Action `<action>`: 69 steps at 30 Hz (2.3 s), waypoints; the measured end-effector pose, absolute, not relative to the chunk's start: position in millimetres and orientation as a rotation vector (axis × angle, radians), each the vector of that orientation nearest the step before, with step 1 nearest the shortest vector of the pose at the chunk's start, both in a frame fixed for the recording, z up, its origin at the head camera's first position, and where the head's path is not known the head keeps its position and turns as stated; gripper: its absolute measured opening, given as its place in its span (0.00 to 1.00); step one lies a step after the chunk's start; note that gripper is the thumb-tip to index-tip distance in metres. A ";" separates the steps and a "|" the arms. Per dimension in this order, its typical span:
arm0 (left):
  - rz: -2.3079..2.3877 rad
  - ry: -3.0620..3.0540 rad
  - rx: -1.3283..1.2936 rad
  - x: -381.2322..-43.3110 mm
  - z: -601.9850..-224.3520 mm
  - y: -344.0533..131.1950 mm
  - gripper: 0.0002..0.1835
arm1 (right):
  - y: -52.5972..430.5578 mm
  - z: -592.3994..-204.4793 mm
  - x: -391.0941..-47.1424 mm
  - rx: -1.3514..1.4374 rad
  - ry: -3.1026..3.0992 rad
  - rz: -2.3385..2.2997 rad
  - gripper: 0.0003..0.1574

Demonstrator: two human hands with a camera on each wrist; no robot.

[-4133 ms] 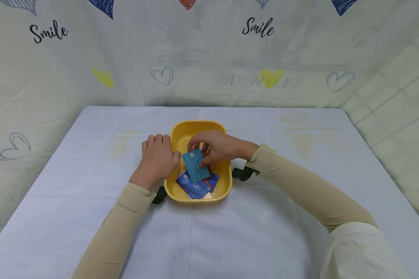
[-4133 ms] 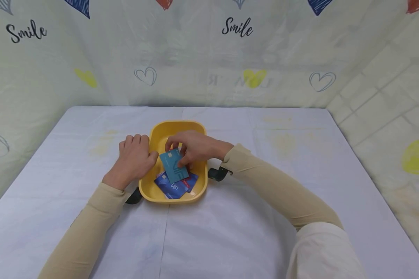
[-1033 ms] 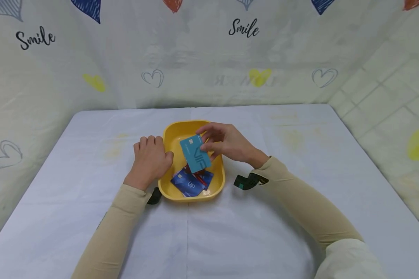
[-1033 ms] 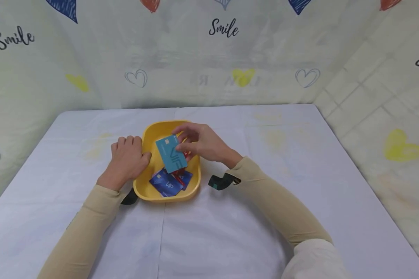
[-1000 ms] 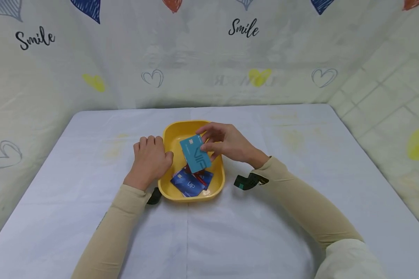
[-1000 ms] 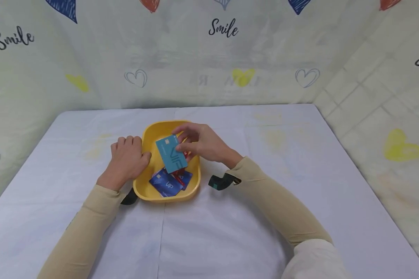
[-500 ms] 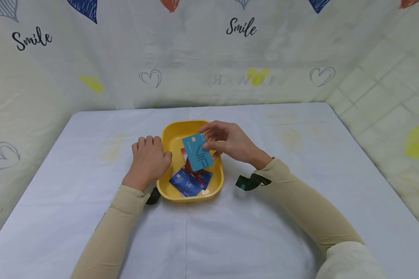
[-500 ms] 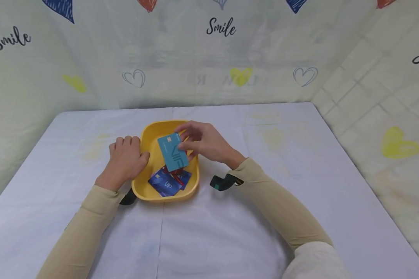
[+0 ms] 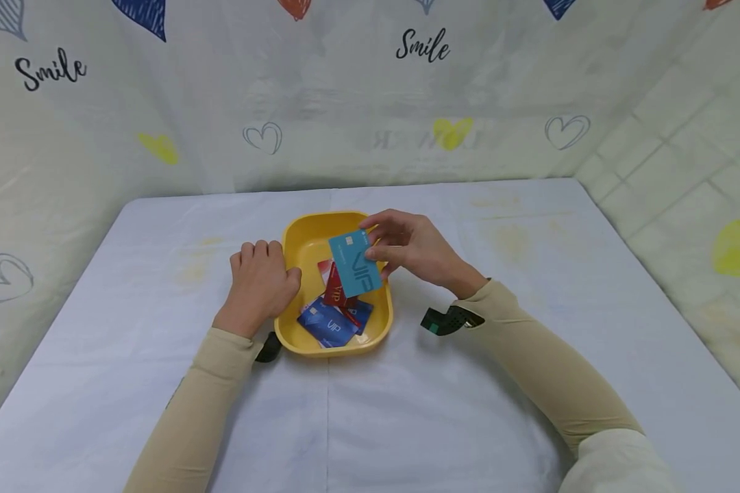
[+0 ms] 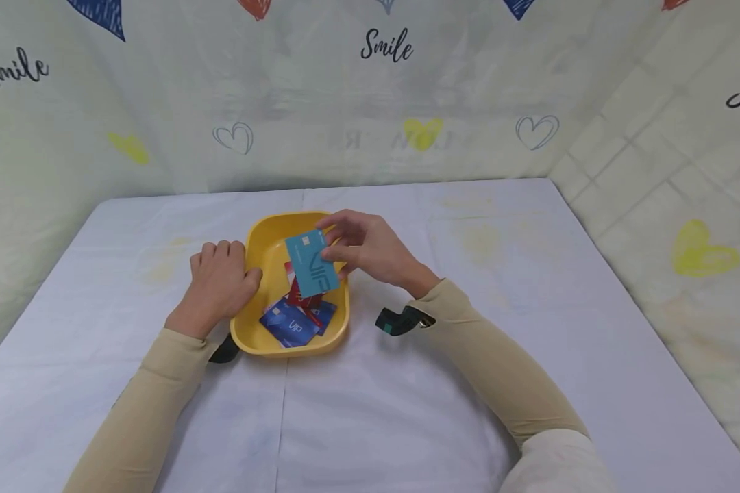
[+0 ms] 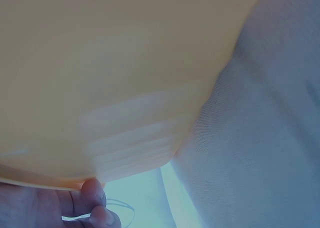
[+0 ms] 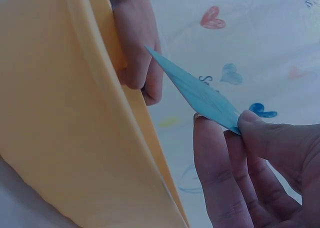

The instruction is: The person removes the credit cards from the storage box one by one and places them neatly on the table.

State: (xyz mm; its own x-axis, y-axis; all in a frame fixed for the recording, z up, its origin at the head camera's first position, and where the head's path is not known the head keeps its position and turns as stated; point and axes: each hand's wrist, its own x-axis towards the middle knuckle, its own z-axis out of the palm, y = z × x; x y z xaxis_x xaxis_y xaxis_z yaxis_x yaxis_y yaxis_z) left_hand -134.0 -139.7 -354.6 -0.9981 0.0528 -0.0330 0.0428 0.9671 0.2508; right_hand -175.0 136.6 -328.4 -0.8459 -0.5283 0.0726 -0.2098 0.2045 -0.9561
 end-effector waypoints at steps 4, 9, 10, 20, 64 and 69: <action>0.392 3.075 0.074 -134.1 -355.1 -139.6 0.25 | 140.0 -330.5 -175.5 -0.689 2.212 -1.701 0.25; 0.388 3.076 0.073 -134.2 -355.1 -139.5 0.25 | 143.2 -331.3 -177.0 -0.684 2.216 -1.724 0.25; 0.387 3.077 0.074 -134.2 -355.1 -139.6 0.25 | 143.9 -331.2 -177.1 -0.682 2.218 -1.727 0.25; 0.393 3.080 0.080 -134.1 -354.5 -138.9 0.24 | 150.8 -332.4 -178.9 -0.649 2.223 -1.748 0.25; 0.385 3.070 0.083 -133.9 -351.6 -138.2 0.22 | 189.7 -337.5 -203.4 -0.488 2.226 -1.972 0.25; 0.375 3.064 0.075 -133.9 -351.5 -137.8 0.23 | 193.8 -341.6 -207.2 -0.472 2.209 -1.998 0.25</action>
State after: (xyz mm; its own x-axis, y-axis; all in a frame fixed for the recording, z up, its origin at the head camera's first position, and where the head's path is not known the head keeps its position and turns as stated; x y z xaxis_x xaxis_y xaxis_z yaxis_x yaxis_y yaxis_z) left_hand -133.9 -137.8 -351.5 -0.9974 0.0546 -0.0470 0.0416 0.9694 0.2421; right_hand -207.2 193.8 -341.6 -0.9433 -0.3117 0.1141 -0.1447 0.0767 -0.9865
